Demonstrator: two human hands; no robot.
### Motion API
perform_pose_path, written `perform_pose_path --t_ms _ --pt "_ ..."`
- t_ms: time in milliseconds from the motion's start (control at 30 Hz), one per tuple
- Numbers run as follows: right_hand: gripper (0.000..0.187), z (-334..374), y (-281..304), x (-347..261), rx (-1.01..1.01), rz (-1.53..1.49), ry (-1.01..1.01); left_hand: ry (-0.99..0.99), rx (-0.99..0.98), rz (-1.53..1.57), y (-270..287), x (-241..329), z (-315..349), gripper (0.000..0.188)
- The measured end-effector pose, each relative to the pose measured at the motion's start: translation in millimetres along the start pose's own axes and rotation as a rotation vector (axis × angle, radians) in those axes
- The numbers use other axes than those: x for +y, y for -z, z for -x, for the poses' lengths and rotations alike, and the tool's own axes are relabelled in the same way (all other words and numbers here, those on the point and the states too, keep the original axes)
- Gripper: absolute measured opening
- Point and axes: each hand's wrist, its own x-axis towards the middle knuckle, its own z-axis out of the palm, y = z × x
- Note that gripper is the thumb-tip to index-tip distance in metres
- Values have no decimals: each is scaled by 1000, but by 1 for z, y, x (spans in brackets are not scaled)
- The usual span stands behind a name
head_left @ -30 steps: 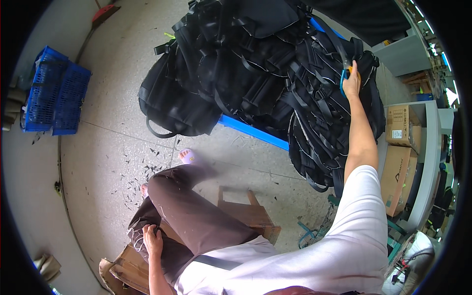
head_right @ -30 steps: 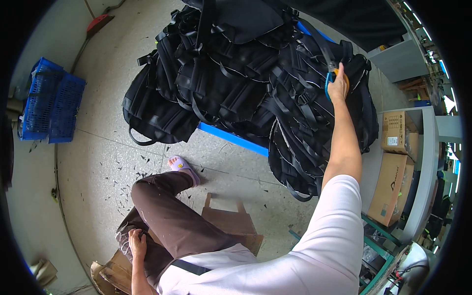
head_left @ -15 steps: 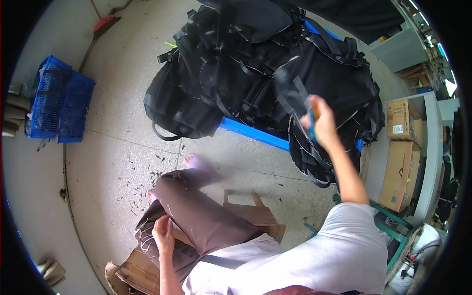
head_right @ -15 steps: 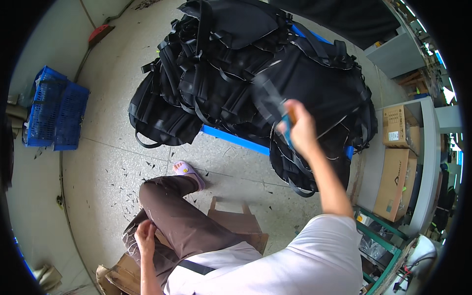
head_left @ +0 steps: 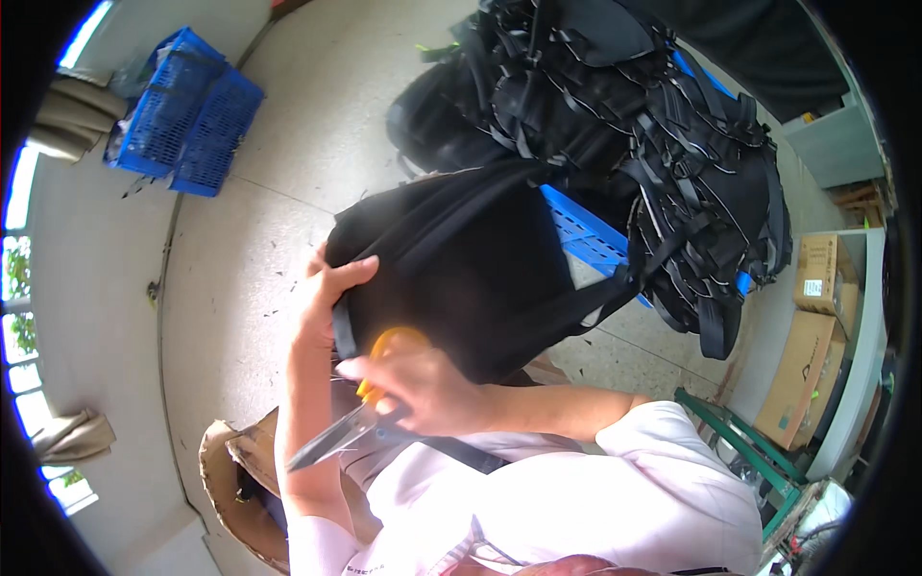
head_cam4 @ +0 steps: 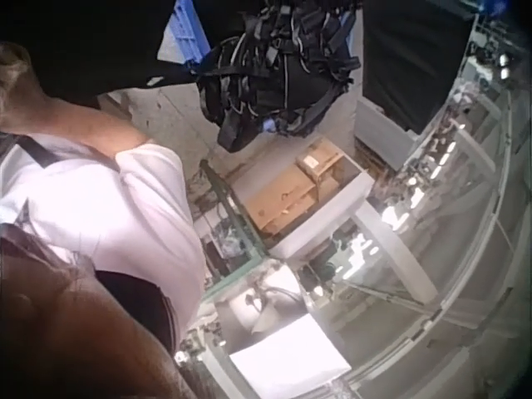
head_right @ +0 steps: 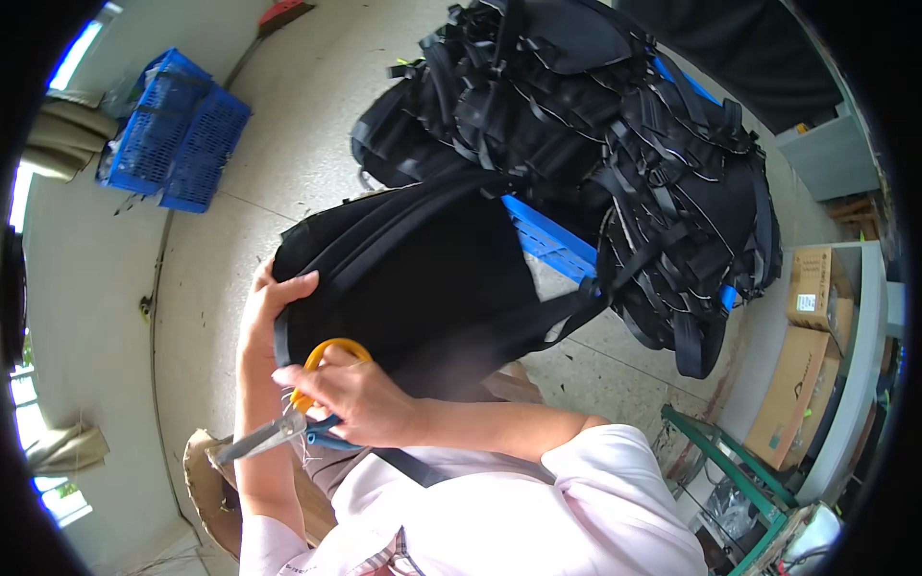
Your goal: Trimming excess material and loose threads from black backpacks using scissors.
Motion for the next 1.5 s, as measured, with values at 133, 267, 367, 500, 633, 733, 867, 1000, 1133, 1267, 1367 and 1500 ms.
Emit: perform_pose_path --t_ms 133,267,367,500,633,733,867,1000,1133,1267,1367,1500 --pt "65 2 -16 -19 -270 -1 108 -333 26 -339 29 51 68 49" --pt "59 -32 44 -61 2 79 132 -459 44 -586 63 94 145 60" --pt "56 -70 93 -65 182 372 317 -711 284 -718 118 100 217 59" --pt "55 -124 118 -67 81 279 291 -971 104 -605 143 135 302 47" --pt "60 -114 62 -47 -239 -373 1 -795 -172 -16 179 160 330 36" --pt "46 -73 22 -44 -320 -682 -279 -347 416 -747 162 134 315 63" --pt "36 -24 9 -28 -324 -383 -687 -408 480 -807 220 68 234 37" --pt "51 1 30 0 -267 -49 -433 -532 649 -751 256 27 235 34" --pt "59 -6 56 1 -420 271 -379 -442 460 -669 272 28 246 35" --pt "67 -15 59 0 -333 348 -302 -656 641 -568 285 21 280 35" --pt "73 -39 58 3 -237 187 -194 -776 602 -549 274 32 305 34" --pt "74 -60 28 9 -385 29 100 -853 422 -586 269 43 318 35"
